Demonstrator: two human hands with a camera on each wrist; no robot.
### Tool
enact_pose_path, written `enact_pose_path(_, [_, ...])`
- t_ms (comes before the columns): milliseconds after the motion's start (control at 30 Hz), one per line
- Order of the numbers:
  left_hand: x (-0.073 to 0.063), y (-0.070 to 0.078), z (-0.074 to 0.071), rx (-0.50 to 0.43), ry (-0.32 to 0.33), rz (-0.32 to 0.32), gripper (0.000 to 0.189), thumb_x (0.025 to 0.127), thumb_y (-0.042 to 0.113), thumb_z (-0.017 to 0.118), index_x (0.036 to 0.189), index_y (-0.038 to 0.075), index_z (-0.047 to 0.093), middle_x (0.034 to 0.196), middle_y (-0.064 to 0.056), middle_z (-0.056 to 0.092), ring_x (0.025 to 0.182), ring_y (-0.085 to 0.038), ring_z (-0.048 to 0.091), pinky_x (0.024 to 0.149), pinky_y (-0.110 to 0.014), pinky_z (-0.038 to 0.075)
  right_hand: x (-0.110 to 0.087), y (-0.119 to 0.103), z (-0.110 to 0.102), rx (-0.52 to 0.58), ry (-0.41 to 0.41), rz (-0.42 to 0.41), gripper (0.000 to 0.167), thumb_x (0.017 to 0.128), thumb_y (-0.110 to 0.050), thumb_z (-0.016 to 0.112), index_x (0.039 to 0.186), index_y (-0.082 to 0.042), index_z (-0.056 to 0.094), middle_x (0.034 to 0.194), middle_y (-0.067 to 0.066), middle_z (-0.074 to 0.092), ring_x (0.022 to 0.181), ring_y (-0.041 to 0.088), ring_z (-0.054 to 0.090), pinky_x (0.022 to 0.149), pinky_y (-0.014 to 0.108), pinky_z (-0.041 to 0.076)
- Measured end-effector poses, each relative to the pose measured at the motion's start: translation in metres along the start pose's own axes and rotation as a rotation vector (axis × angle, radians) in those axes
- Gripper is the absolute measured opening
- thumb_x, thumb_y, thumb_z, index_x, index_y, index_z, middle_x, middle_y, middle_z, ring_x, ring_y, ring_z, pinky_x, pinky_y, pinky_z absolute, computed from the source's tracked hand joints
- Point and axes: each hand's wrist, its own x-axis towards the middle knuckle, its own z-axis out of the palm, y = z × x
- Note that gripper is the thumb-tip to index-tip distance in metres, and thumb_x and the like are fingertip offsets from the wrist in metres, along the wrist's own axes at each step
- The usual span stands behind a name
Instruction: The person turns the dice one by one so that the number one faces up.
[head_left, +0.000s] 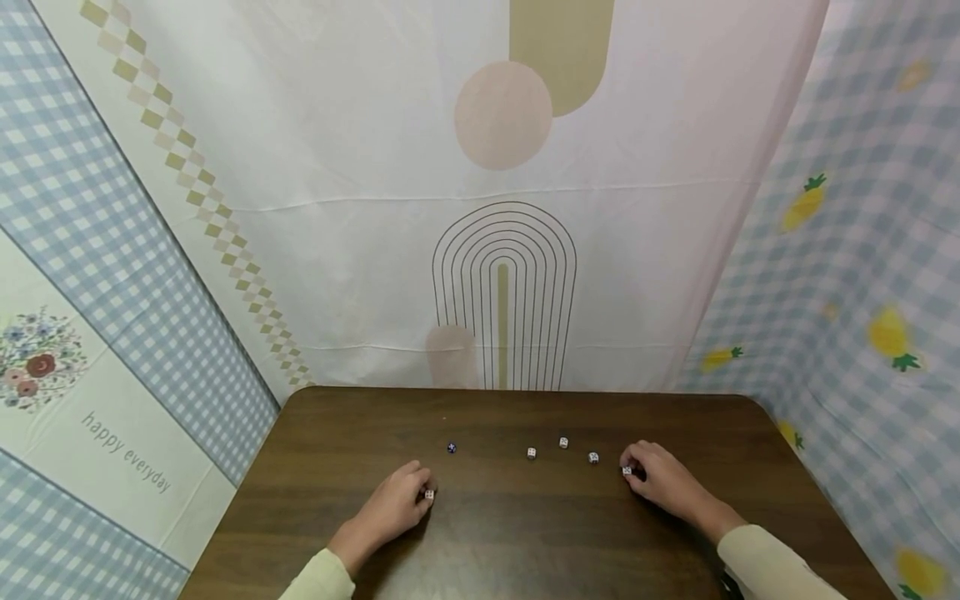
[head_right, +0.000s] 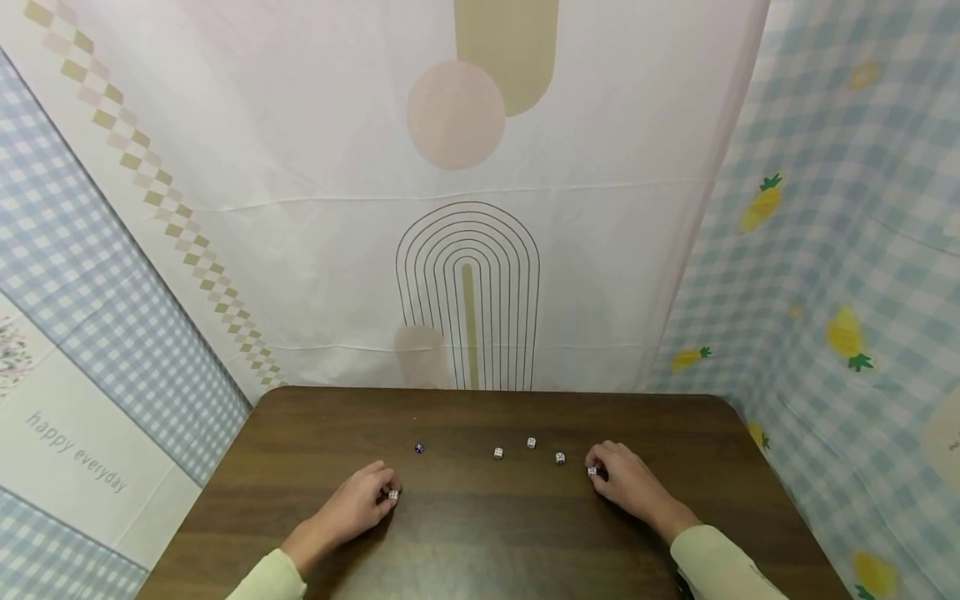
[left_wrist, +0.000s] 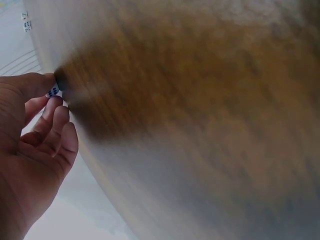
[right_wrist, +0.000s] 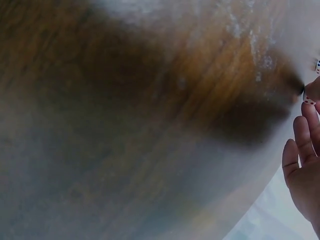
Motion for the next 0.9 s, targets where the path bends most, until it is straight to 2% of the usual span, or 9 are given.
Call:
enact_pose_path(200, [0.0006,-0.0006,-0.0001,-0.002,-0.005,-0.007,0.014,0.086,0.01,0.079,0.087,0.016,0.066,0.086,0.007,0.053,0.076,-0.004,0.051,0.068,-0.027,0.049,0.0004,-0.0028,-0.0026,-0.023,0.032,-0.047,0.021,0.083,-0.006,0.08,0.089,-0.021,0.066,0.087,-0.012,0.055,0.081,0.006,0.05,0.071,0.03,0.046])
enact_pose_path(400, [0.001,-0.0023,0.0011,-0.001,0.0,-0.009,0.013,0.087,0.011,0.079,0.088,0.017,0.067,0.086,0.008,0.053,0.077,-0.004,0.052,0.069,-0.027,0.05,0.0052,-0.0065,-0.006,-0.04,-0.017,-0.022,0.016,0.085,-0.008,0.078,0.091,-0.021,0.07,0.09,-0.01,0.057,0.083,0.007,0.052,0.073,0.031,0.048])
enact_pose_path(667, [0.0016,-0.0027,0.0027,0.008,0.024,0.015,0.018,0.085,0.009,0.08,0.084,0.017,0.064,0.083,0.007,0.05,0.073,-0.003,0.047,0.065,-0.025,0.045,0.0067,-0.0065,-0.0026,-0.054,-0.098,0.012,0.014,0.09,-0.012,0.075,0.096,-0.024,0.072,0.095,-0.01,0.059,0.085,0.007,0.054,0.073,0.032,0.05])
enact_pose_path(900, [0.0009,-0.0025,0.0025,-0.006,-0.008,-0.01,0.018,0.087,0.011,0.08,0.085,0.018,0.063,0.084,0.008,0.049,0.073,-0.003,0.047,0.065,-0.025,0.045,0.0053,-0.005,-0.0017,-0.028,-0.1,0.016,0.017,0.089,-0.012,0.077,0.102,-0.022,0.072,0.099,-0.01,0.061,0.089,0.009,0.057,0.076,0.035,0.051])
